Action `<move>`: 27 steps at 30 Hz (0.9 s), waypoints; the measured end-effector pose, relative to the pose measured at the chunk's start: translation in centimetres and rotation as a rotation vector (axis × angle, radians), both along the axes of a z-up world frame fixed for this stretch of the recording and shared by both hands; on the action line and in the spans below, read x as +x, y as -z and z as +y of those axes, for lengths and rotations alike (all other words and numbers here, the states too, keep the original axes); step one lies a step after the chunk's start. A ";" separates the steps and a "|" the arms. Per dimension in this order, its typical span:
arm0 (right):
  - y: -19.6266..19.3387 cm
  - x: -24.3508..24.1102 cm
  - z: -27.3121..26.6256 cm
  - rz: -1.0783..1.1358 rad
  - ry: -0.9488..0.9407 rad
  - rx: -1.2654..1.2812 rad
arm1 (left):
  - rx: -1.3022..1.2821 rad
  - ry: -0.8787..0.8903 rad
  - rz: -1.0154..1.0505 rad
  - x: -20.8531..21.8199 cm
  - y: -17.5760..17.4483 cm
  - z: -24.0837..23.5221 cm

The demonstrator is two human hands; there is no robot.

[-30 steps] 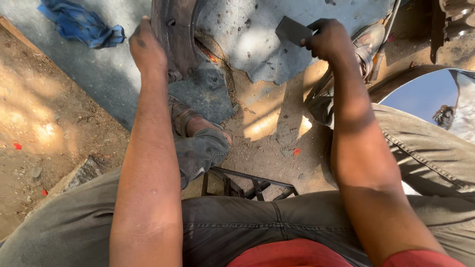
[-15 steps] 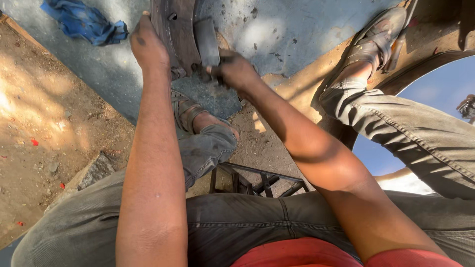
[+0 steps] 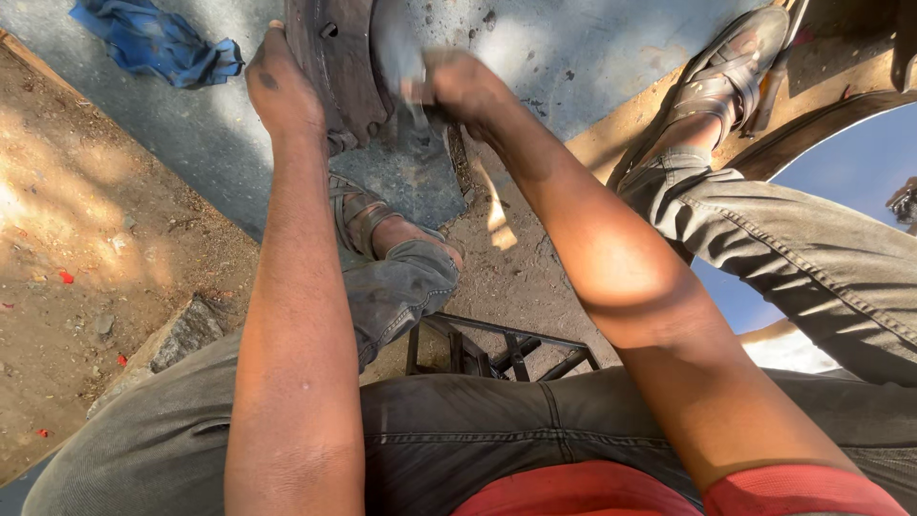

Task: The person sits on the ground and scrubs a curved metal brake shoe with a wire brush to remove rust and debris. They hold the part with one hand and scrub with the other, occasionally flipping the part to clean different sections.

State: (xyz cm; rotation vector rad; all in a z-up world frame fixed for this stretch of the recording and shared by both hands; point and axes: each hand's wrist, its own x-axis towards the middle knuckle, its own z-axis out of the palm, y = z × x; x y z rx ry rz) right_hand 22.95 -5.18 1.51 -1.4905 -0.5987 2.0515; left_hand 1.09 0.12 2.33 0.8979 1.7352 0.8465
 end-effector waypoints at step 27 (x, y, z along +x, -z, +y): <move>-0.8 0.7 1.6 -0.155 0.070 0.124 | 0.090 0.018 -0.025 -1.2 2.1 -0.1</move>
